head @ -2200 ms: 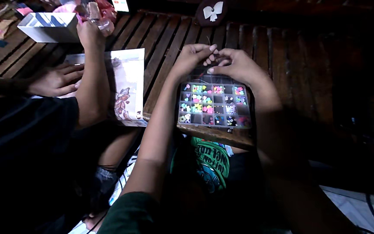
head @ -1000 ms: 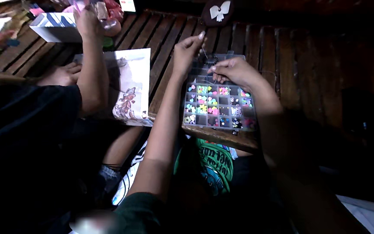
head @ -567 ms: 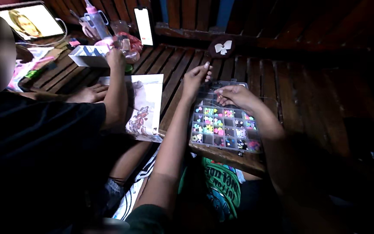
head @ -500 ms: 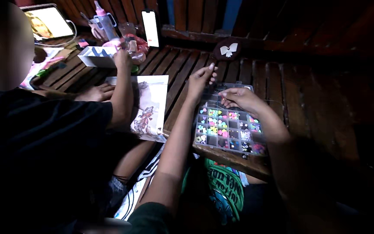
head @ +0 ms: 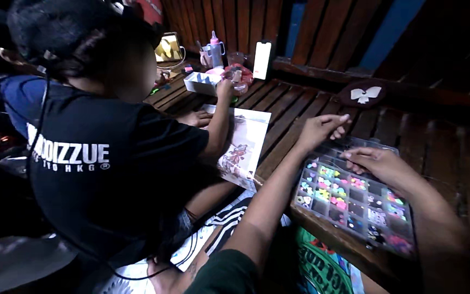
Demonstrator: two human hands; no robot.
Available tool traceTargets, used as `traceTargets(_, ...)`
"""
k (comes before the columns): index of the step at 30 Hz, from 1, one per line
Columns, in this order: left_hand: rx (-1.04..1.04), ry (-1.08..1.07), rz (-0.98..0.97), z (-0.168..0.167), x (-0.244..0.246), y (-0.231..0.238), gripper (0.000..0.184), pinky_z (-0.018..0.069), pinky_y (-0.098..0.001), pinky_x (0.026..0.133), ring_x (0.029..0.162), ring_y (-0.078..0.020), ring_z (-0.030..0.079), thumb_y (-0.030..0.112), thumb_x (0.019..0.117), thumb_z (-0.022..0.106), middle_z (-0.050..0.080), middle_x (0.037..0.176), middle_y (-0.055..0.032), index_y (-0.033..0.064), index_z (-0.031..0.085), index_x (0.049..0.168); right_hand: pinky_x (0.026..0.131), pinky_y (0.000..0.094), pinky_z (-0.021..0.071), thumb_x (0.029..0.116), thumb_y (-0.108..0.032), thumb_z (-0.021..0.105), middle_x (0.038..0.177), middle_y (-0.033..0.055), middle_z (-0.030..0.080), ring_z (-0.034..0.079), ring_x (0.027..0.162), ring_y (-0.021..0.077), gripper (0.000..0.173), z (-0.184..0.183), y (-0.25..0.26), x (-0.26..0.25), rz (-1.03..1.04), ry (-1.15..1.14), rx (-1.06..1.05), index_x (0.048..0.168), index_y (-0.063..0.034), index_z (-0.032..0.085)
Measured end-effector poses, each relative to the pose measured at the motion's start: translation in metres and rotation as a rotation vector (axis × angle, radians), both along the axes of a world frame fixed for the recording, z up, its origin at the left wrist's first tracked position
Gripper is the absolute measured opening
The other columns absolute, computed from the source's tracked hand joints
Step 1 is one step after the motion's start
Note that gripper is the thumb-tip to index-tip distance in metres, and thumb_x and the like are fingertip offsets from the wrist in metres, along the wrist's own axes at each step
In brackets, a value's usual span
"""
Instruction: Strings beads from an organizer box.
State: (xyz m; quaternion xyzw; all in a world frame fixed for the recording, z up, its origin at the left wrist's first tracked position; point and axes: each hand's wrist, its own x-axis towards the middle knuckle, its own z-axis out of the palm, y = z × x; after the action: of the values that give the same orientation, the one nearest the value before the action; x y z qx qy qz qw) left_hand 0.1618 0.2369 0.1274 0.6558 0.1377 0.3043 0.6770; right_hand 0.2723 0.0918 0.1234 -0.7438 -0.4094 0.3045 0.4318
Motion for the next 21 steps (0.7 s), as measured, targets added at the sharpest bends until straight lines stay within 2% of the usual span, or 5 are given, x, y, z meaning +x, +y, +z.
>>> traceTargets(11,0.194,0.081,-0.066,-0.011,0.011,0.0,0.021,0.0515,-0.0225,0.062,0.062,-0.0065,0.056,0.009,0.1045,0.057,0.063,0.074,-0.0077,-0.0087,0.068,0.106,0.056,0.0182,0.0424,0.1056,-0.017,0.058,0.081,0.0023,0.061,0.05,0.059,0.0011,0.023,-0.003,-0.004,0.009,-0.014,-0.126,-0.11,0.12,0.0004,0.064)
traceTargets(14,0.23,0.098,-0.091,-0.013,0.012,0.001,0.02,0.0519,-0.0237,0.063,0.063,-0.0074,0.057,0.008,0.1038,0.059,0.065,0.076,-0.0089,-0.0084,0.069,0.107,0.081,0.0419,0.0484,0.1038,-0.018,0.062,0.115,0.0197,0.062,0.058,0.091,0.0209,0.033,-0.004,-0.003,0.013,-0.003,-0.253,-0.093,0.13,0.0014,0.06)
traceTargets(16,0.266,0.125,-0.084,-0.01,0.009,-0.002,0.019,0.0522,-0.0247,0.063,0.063,-0.0076,0.057,0.009,0.1038,0.059,0.066,0.079,-0.0092,-0.007,0.069,0.108,0.09,0.051,0.0473,0.1019,-0.017,0.064,0.124,0.0268,0.06,0.059,0.102,0.0302,0.04,-0.005,-0.002,0.011,-0.02,-0.274,0.008,0.134,0.005,0.057)
traceTargets(19,0.291,0.124,-0.1,-0.008,0.006,-0.003,0.018,0.0515,-0.0237,0.063,0.064,-0.0062,0.056,0.008,0.1032,0.059,0.067,0.083,-0.0096,-0.0058,0.07,0.109,0.076,0.0347,0.0512,0.1011,-0.016,0.065,0.114,0.0174,0.063,0.058,0.081,0.013,0.044,-0.002,0.001,0.0,-0.102,-0.213,0.127,0.139,0.0015,0.051)
traceTargets(21,0.267,0.105,-0.125,-0.007,0.006,-0.005,0.017,0.05,-0.0207,0.06,0.061,-0.0037,0.054,0.006,0.1028,0.059,0.066,0.081,-0.0082,-0.0063,0.07,0.108,0.069,0.0278,0.0477,0.1009,-0.016,0.065,0.097,0.0105,0.062,0.053,0.071,0.0061,0.045,0.0,0.004,-0.005,-0.164,-0.16,0.154,0.139,-0.0003,0.048)
